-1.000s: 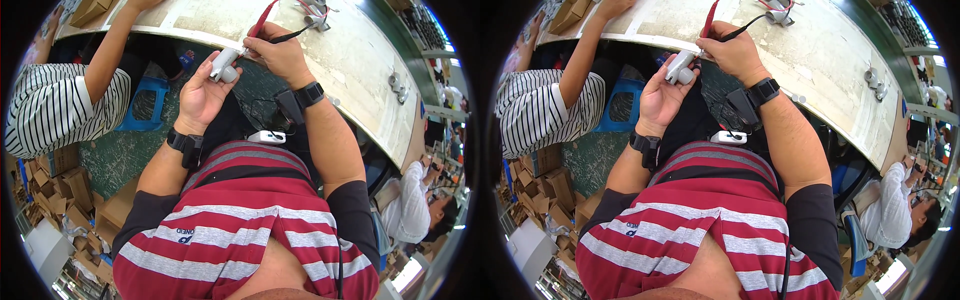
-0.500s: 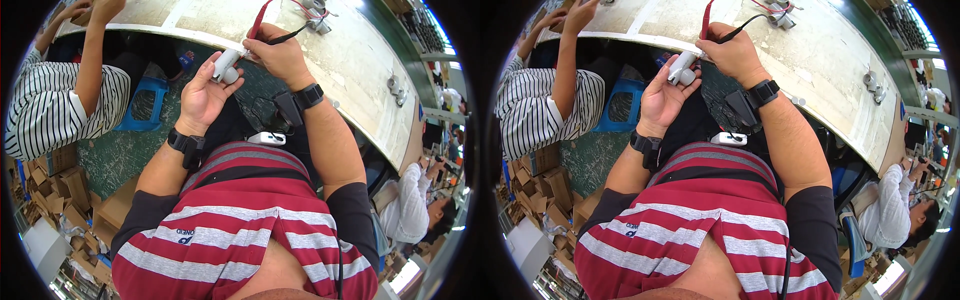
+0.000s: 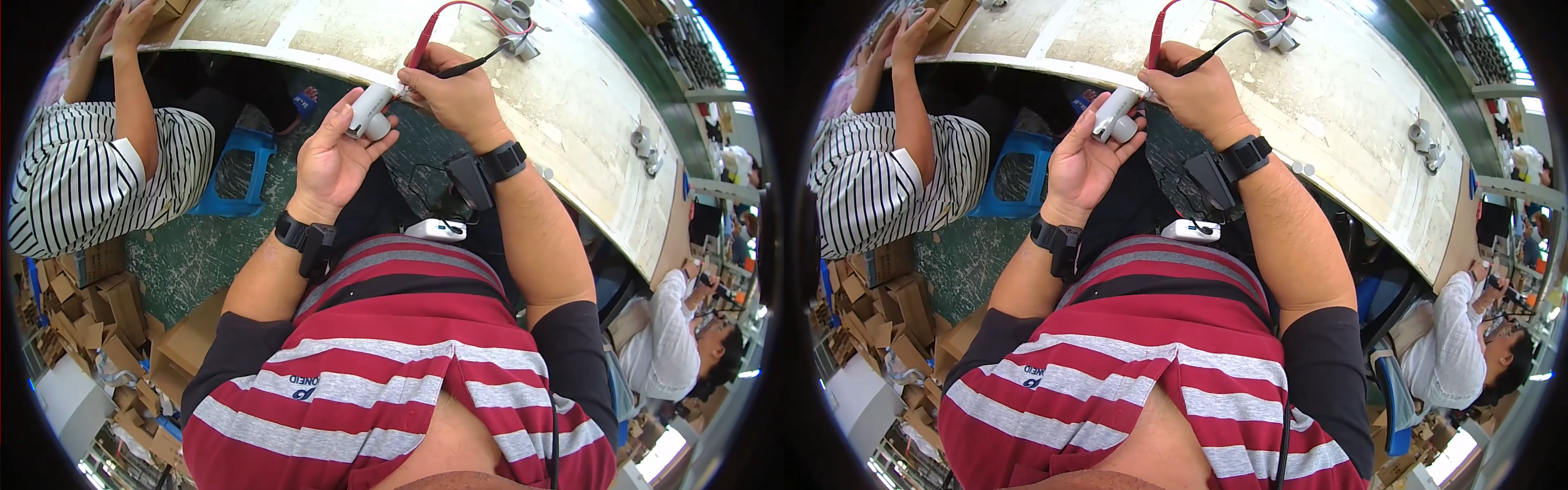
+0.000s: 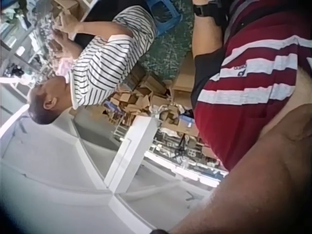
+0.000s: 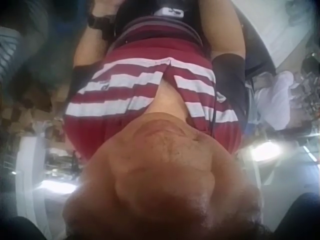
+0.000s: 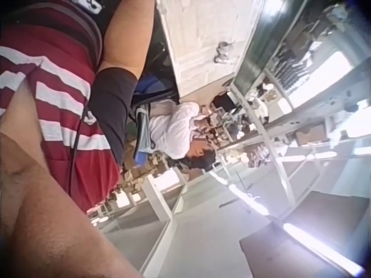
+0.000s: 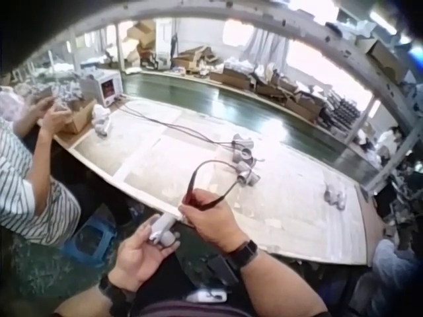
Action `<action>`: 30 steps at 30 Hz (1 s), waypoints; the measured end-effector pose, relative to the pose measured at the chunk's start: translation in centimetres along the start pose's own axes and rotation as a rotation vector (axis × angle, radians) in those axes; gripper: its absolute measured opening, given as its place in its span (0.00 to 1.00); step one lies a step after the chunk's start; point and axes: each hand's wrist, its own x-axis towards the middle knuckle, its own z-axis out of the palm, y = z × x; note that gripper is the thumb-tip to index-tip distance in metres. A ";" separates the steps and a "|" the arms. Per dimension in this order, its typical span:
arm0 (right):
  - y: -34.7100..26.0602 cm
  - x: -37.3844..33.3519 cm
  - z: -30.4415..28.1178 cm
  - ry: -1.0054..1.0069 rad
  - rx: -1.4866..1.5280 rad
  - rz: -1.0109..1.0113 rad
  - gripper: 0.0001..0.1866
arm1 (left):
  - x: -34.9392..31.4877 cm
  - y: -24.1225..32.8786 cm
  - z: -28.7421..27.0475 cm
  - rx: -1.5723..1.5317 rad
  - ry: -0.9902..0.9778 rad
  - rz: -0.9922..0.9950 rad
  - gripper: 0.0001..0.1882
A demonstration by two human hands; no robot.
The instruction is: The person tests plastic light fixtures by touching a multimeter probe to the internal components of each one before placing them in a pile. After testing several fixtures, the person gathers them by hand and moves the pile to a different area on the table.
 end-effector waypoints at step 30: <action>-0.6 0.3 -0.7 0.051 -0.002 -0.021 0.08 | -0.1 0.9 1.9 0.126 0.003 0.021 0.25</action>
